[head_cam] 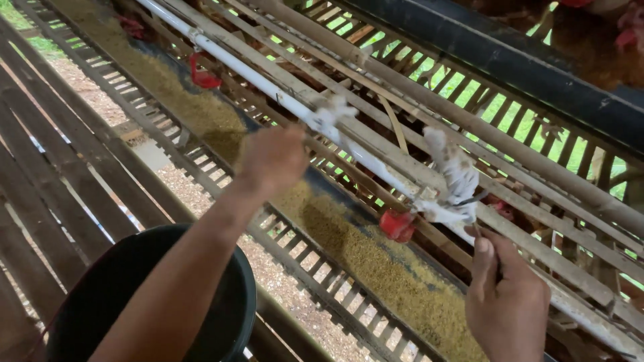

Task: Cleaning chicken watering pipes and nipple drinker cups using a cloth, brush, and a bucket of water in a poultry farm.

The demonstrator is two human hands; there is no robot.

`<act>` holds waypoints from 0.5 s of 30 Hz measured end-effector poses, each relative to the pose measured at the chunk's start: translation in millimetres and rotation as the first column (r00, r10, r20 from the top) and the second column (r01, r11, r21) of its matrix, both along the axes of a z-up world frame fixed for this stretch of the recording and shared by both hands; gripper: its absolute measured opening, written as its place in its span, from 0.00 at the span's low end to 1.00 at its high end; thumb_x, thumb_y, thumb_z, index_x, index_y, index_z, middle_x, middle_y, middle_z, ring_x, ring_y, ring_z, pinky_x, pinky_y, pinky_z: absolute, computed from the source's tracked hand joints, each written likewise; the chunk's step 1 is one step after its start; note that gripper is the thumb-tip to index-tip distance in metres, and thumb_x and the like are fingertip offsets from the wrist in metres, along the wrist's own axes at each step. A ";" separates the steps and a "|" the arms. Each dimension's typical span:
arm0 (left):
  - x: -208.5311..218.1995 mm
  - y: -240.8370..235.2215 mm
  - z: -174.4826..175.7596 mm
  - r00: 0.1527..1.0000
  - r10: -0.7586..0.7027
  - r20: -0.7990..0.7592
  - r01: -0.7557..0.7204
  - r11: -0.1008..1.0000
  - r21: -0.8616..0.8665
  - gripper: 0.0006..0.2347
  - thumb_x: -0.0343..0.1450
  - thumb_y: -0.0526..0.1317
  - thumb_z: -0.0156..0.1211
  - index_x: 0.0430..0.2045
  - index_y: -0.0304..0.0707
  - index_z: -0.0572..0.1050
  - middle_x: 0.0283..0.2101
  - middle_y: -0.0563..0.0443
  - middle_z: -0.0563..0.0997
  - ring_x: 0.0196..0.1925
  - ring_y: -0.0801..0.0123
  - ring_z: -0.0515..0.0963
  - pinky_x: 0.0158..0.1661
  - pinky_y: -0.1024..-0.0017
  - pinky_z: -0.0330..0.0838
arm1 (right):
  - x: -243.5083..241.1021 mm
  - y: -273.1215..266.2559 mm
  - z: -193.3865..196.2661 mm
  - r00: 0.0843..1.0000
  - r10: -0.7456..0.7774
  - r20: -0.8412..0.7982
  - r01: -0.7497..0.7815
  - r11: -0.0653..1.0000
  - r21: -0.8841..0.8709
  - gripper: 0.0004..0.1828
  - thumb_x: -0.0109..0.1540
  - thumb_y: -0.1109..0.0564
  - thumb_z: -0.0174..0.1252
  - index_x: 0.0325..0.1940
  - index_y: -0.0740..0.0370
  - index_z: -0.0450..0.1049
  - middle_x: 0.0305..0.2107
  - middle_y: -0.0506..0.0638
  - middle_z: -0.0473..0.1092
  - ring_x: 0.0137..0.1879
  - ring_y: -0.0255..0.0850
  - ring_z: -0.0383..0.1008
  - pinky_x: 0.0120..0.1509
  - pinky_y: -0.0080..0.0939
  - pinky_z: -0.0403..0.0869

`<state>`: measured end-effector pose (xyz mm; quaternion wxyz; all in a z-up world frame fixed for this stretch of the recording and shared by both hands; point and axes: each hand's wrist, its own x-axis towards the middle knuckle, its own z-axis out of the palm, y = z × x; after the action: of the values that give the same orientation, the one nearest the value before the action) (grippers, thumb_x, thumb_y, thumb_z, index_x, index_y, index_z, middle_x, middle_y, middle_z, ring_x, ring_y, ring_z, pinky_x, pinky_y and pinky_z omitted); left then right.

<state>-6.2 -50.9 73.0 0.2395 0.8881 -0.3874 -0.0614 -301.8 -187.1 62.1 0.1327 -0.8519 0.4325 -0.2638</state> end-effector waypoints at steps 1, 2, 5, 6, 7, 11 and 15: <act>-4.1 -2.5 0.0 1.000 -0.002 -0.004 0.002 1.000 0.001 0.19 0.74 0.33 0.42 0.60 0.38 0.70 0.14 0.61 0.65 0.10 0.76 0.69 0.11 0.80 0.66 | -1.9 -1.2 0.5 1.000 -0.002 -0.004 0.002 1.000 0.001 0.20 0.74 0.52 0.44 0.64 0.56 0.77 0.15 0.55 0.70 0.16 0.42 0.59 0.20 0.45 0.57; -6.4 -4.7 1.4 1.000 0.012 -0.015 -0.011 0.998 0.065 0.15 0.76 0.35 0.45 0.56 0.39 0.72 0.14 0.60 0.67 0.11 0.77 0.66 0.10 0.80 0.59 | -1.6 -3.0 1.2 1.000 -0.005 -0.010 0.005 1.000 -0.021 0.20 0.75 0.51 0.43 0.61 0.59 0.77 0.17 0.55 0.72 0.17 0.43 0.63 0.21 0.45 0.62; -43.9 -11.1 22.3 0.989 -0.009 -0.145 0.026 0.993 0.116 0.14 0.72 0.30 0.49 0.51 0.37 0.76 0.40 0.50 0.71 0.15 0.76 0.69 0.12 0.84 0.60 | 2.9 -3.9 12.4 1.000 -0.018 -0.016 0.018 1.000 -0.016 0.19 0.75 0.50 0.44 0.59 0.61 0.77 0.17 0.56 0.73 0.16 0.43 0.63 0.21 0.44 0.64; -62.1 -11.6 30.6 0.962 -0.041 -0.269 0.069 0.993 0.096 0.18 0.67 0.23 0.52 0.49 0.34 0.78 0.65 0.41 0.73 0.19 0.75 0.76 0.15 0.88 0.67 | 5.1 -3.1 16.8 1.000 -0.021 -0.022 0.021 1.000 0.010 0.18 0.75 0.51 0.45 0.61 0.60 0.76 0.15 0.56 0.72 0.15 0.42 0.60 0.20 0.43 0.60; -74.1 -14.7 28.2 0.962 -0.035 -0.270 0.065 0.993 0.100 0.18 0.67 0.23 0.52 0.49 0.34 0.78 0.65 0.41 0.73 0.19 0.75 0.76 0.15 0.88 0.67 | 7.1 -7.7 20.0 1.000 -0.016 -0.023 0.016 1.000 0.014 0.18 0.75 0.51 0.45 0.61 0.60 0.76 0.15 0.56 0.72 0.15 0.42 0.60 0.20 0.43 0.60; -91.6 -14.9 30.6 0.950 -0.093 -0.300 0.136 0.982 0.129 0.14 0.72 0.24 0.48 0.48 0.40 0.73 0.35 0.48 0.77 0.23 0.72 0.72 0.22 0.83 0.69 | 18.0 -17.2 45.7 0.988 0.131 -0.079 -0.139 0.985 -0.106 0.18 0.75 0.56 0.46 0.64 0.63 0.75 0.11 0.55 0.67 0.12 0.41 0.56 0.15 0.41 0.54; -65.2 -18.1 21.8 0.960 -0.013 -0.280 0.046 0.993 0.109 0.17 0.77 0.31 0.51 0.62 0.39 0.69 0.26 0.54 0.73 0.16 0.78 0.64 0.14 0.85 0.54 | 30.7 -14.9 88.4 0.953 0.016 -0.304 -0.039 0.997 -0.071 0.19 0.78 0.49 0.43 0.44 0.59 0.77 0.21 0.55 0.71 0.23 0.48 0.64 0.31 0.48 0.60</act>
<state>-71.4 -69.0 94.9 0.2393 0.8770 -0.3590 -0.2113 -271.1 -202.0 150.4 0.0360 -0.8926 0.4256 -0.1443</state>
